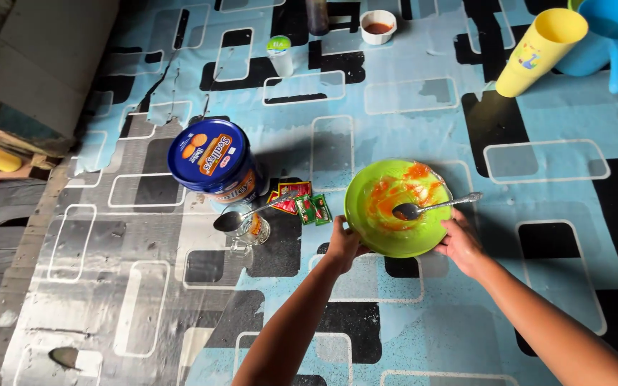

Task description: The person disposes of a plastic bag in a trash bin, then clears a green plate, a glass, a blue container, and small packets from a patterned floor. They place the items into a refrigerator and close the door.

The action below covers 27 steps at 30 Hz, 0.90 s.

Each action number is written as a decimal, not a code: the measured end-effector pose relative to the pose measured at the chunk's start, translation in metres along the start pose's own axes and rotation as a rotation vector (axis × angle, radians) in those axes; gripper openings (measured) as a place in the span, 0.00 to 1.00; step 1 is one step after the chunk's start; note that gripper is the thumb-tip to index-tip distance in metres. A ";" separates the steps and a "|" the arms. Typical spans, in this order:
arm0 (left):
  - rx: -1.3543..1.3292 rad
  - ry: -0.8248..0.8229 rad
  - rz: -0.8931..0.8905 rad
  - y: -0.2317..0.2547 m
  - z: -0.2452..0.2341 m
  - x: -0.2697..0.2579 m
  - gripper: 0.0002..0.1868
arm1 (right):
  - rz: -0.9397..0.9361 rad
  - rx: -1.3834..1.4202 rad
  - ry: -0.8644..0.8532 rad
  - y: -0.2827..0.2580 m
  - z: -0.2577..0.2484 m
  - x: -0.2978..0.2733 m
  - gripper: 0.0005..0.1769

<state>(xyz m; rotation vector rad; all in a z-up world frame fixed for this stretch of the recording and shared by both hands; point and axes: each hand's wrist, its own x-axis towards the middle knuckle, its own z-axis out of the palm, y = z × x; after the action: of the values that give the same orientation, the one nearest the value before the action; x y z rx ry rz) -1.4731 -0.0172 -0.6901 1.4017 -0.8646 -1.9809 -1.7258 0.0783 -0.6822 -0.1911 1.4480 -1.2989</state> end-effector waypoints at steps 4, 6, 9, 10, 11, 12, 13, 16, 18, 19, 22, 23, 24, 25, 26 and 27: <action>-0.072 0.026 0.029 0.022 0.013 -0.014 0.24 | -0.093 -0.034 -0.017 -0.018 0.007 0.009 0.27; -0.111 0.030 0.072 0.049 0.019 -0.023 0.25 | -0.143 -0.047 -0.034 -0.044 0.018 0.012 0.25; -0.191 0.038 0.146 0.086 0.018 -0.032 0.27 | -0.240 -0.077 -0.091 -0.087 0.039 0.013 0.23; -0.230 0.027 0.189 0.104 0.016 -0.031 0.27 | -0.304 -0.090 -0.131 -0.108 0.051 0.017 0.21; -0.237 0.041 0.204 0.128 0.014 -0.047 0.27 | -0.307 -0.095 -0.152 -0.126 0.071 -0.003 0.21; -0.235 0.078 0.188 0.156 0.013 -0.063 0.24 | -0.343 -0.087 -0.179 -0.148 0.095 -0.022 0.21; -0.234 0.115 0.171 0.184 0.011 -0.079 0.22 | -0.379 -0.077 -0.206 -0.169 0.118 -0.042 0.20; -0.263 0.119 0.248 0.241 -0.029 -0.095 0.25 | -0.403 -0.059 -0.267 -0.199 0.179 -0.055 0.18; -0.260 0.152 0.298 0.277 -0.062 -0.120 0.26 | -0.384 -0.065 -0.341 -0.204 0.219 -0.050 0.18; -0.250 0.181 0.330 0.294 -0.081 -0.133 0.27 | -0.354 -0.067 -0.399 -0.206 0.242 -0.047 0.18; -0.273 0.215 0.378 0.314 -0.167 -0.132 0.28 | -0.336 -0.081 -0.490 -0.204 0.324 -0.081 0.18; -0.280 0.229 0.395 0.323 -0.188 -0.141 0.28 | -0.340 -0.086 -0.511 -0.202 0.350 -0.088 0.18; -0.297 0.258 0.430 0.323 -0.213 -0.152 0.27 | -0.343 -0.116 -0.537 -0.193 0.375 -0.097 0.18; -0.313 0.288 0.465 0.323 -0.239 -0.164 0.27 | -0.346 -0.145 -0.562 -0.182 0.401 -0.105 0.17; -0.322 0.310 0.471 0.322 -0.259 -0.180 0.27 | -0.336 -0.154 -0.584 -0.168 0.424 -0.106 0.17; -0.344 0.325 0.487 0.322 -0.280 -0.195 0.28 | -0.337 -0.162 -0.609 -0.153 0.448 -0.108 0.17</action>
<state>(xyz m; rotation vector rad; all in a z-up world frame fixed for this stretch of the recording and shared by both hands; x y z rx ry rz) -1.1242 -0.1277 -0.3969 1.1375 -0.6076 -1.4046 -1.4180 -0.1644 -0.3963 -0.8904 1.0139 -1.2369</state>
